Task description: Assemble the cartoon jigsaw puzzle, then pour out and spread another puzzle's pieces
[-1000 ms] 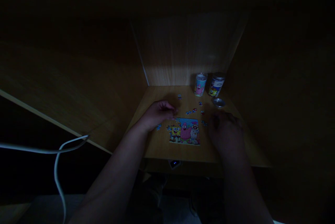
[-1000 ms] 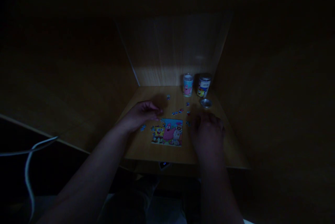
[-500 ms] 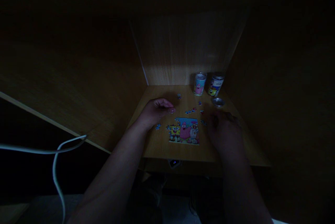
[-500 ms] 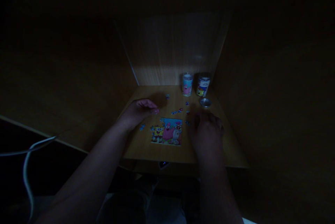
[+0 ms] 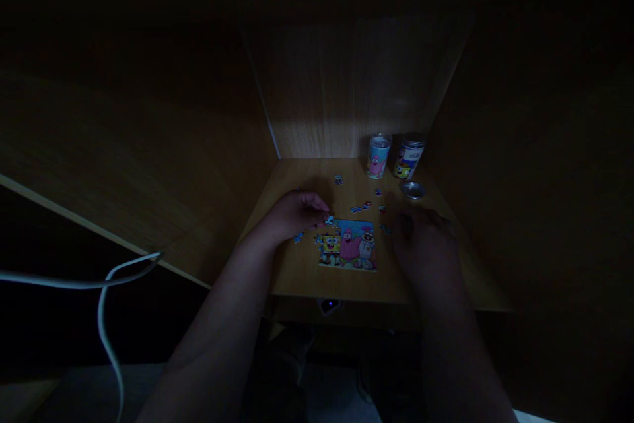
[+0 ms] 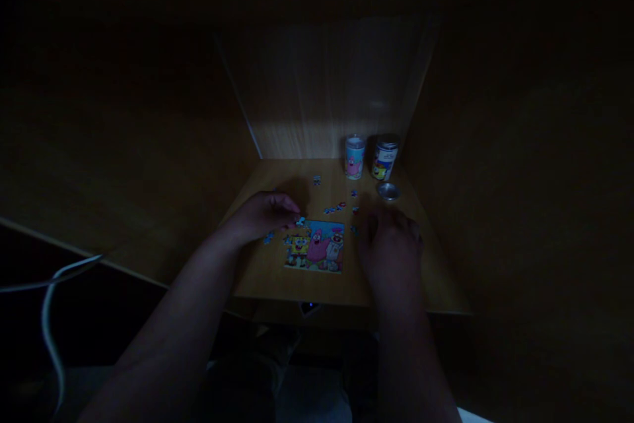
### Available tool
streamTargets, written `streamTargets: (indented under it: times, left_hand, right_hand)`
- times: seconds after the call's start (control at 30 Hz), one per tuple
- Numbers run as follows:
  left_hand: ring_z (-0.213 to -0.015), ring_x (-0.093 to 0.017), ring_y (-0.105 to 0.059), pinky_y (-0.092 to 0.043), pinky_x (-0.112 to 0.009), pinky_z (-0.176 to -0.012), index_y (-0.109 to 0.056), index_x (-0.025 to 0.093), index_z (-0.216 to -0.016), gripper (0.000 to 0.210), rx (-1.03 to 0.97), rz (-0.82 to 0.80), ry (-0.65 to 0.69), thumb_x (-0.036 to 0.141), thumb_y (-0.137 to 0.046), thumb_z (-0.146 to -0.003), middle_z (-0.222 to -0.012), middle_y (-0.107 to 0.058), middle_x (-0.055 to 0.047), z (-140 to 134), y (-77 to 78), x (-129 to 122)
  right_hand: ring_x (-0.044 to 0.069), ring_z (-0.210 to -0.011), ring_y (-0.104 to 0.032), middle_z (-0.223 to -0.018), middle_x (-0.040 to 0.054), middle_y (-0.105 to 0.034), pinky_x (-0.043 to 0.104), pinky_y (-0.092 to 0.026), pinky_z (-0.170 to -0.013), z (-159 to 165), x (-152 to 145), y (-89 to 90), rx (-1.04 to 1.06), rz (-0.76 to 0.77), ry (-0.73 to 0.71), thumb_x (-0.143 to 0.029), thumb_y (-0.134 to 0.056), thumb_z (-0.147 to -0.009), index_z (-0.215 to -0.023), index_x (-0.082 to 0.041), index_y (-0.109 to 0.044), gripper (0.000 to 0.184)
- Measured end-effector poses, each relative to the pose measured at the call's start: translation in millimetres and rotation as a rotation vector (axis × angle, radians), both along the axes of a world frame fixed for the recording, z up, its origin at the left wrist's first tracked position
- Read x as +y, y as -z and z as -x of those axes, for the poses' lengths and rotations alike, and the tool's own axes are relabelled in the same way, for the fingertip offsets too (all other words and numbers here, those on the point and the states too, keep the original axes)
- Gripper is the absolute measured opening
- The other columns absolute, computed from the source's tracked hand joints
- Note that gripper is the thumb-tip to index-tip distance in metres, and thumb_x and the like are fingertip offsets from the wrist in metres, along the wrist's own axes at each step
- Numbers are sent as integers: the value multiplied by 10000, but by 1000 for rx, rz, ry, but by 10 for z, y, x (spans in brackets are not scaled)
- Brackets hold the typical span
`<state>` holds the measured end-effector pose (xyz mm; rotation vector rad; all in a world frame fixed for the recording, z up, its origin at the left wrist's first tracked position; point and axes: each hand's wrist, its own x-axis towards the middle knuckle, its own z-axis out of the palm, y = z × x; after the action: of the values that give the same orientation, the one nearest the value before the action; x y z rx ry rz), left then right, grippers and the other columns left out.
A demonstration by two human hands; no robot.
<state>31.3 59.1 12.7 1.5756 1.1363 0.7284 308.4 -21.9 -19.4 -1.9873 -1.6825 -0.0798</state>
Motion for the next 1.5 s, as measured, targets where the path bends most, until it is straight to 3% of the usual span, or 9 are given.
streamTargets:
  times: [0.67, 1.0, 1.17, 1.33, 1.5]
  left_hand:
    - [-758, -147, -669, -515, -269, -730, -760, 198, -866, 30, 219, -171, 7, 223, -769, -851, -835, -760, 6, -1, 7, -1]
    - [-838, -180, -735, -544, -284, -755, -785, 203, -921, 64, 278, -323, 80, 220, -741, -876, -902, -808, -10, 24, 37, 6]
    - [-871, -184, -751, -551, -297, -784, -796, 216, -966, 151, 330, -442, 134, 135, -697, -886, -951, -818, -11, 47, 34, -3]
    - [-924, -184, -752, -564, -316, -846, -801, 231, -983, 161, 310, -506, 233, 135, -686, -925, -1000, -818, -14, 97, -28, -16]
    - [-956, -186, -758, -574, -324, -886, -817, 235, -1001, 141, 304, -536, 308, 157, -718, -938, -1022, -828, -20, 172, -51, -17]
  right_hand:
    - [378, -1083, -666, -1167, 199, -747, 500, -512, -930, -1, -9, -6, 8, -24, -27, -356, -546, -1062, -1165, -172, -756, 298]
    - [368, -1034, -657, -1093, 200, -742, 514, -521, -899, -6, -13, 39, 32, -128, -47, -350, -567, -1052, -1080, -189, -753, 248]
    - [330, -1058, -675, -1079, 134, -771, 536, -521, -1021, -1, 22, 5, 123, -248, -258, -272, -595, -1030, -1063, -222, -763, 178]
    - [291, -1123, -685, -1126, 79, -790, 495, -544, -1055, 66, 32, -24, 171, -190, -578, -96, -604, -945, -1066, -243, -795, 270]
    - [272, -1105, -711, -1154, 62, -814, 500, -550, -1074, 88, 42, -5, 173, -172, -668, -29, -597, -893, -1078, -235, -811, 350]
